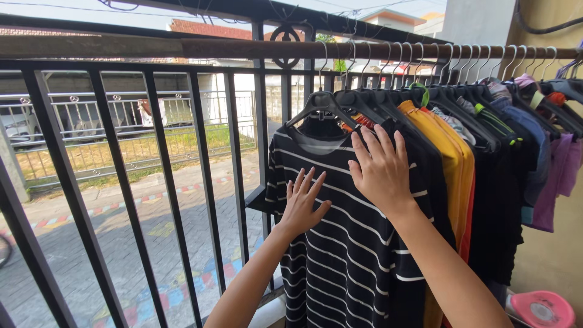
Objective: The person takes wet clothes from a basin, places each item on a hanger, and hangs them on a balcony railing. The person handles shorts, shirts, and other garments one at a time, arranging them in a row on the railing.
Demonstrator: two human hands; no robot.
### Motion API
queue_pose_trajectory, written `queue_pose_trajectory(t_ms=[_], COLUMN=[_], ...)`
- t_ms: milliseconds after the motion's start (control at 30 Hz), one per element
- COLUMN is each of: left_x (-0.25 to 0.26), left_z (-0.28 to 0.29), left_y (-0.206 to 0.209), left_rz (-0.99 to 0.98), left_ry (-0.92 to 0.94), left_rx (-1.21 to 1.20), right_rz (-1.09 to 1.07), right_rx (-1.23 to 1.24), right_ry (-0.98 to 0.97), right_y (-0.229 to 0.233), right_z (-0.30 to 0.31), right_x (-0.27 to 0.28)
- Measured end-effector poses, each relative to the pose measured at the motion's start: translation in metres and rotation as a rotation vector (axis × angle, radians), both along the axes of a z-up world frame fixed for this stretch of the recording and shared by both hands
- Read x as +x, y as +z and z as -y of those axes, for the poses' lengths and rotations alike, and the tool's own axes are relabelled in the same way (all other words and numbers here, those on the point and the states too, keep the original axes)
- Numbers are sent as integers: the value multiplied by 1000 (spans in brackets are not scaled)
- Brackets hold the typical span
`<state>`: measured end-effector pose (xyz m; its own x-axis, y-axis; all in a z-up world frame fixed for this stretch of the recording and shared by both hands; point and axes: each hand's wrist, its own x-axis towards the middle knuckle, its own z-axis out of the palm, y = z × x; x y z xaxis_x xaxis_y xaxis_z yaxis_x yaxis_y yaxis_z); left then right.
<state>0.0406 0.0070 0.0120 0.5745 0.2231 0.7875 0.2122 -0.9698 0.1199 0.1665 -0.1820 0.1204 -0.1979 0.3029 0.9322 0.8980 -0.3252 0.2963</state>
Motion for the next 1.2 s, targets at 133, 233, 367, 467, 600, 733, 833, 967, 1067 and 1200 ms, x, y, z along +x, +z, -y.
queue_pose_trajectory(t_ms=[133, 233, 367, 467, 600, 733, 833, 967, 1067, 1200], left_x=[-5, -11, -21, -30, -43, -59, -74, -98, -117, -144], left_z=[7, 13, 23, 32, 43, 56, 66, 78, 89, 107], left_y=[-16, -30, -53, -71, -96, -122, -143, -173, -195, -220], left_rz=[10, 19, 45, 69, 80, 59, 68, 78, 78, 103], left_ry=[13, 17, 44, 78, 116, 178, 217, 294, 369, 452], left_rx=[-5, -28, -62, -84, -154, -190, -216, -258, -302, -329], right_rz=[-17, -89, -184, -304, -476, -574, -626, -683, -690, -702], right_rx=[-74, -135, -166, -200, -258, -320, -372, -450, -508, -585], right_ry=[122, 259, 413, 523, 672, 820, 864, 946, 992, 1066], right_y=[-35, -67, -113, -147, -190, -224, -245, -271, -288, -310], right_z=[-7, -15, -28, -36, -42, -45, -46, -47, -50, -53], right_x=[-4, -8, -9, -12, -20, -26, -31, -43, -55, -75])
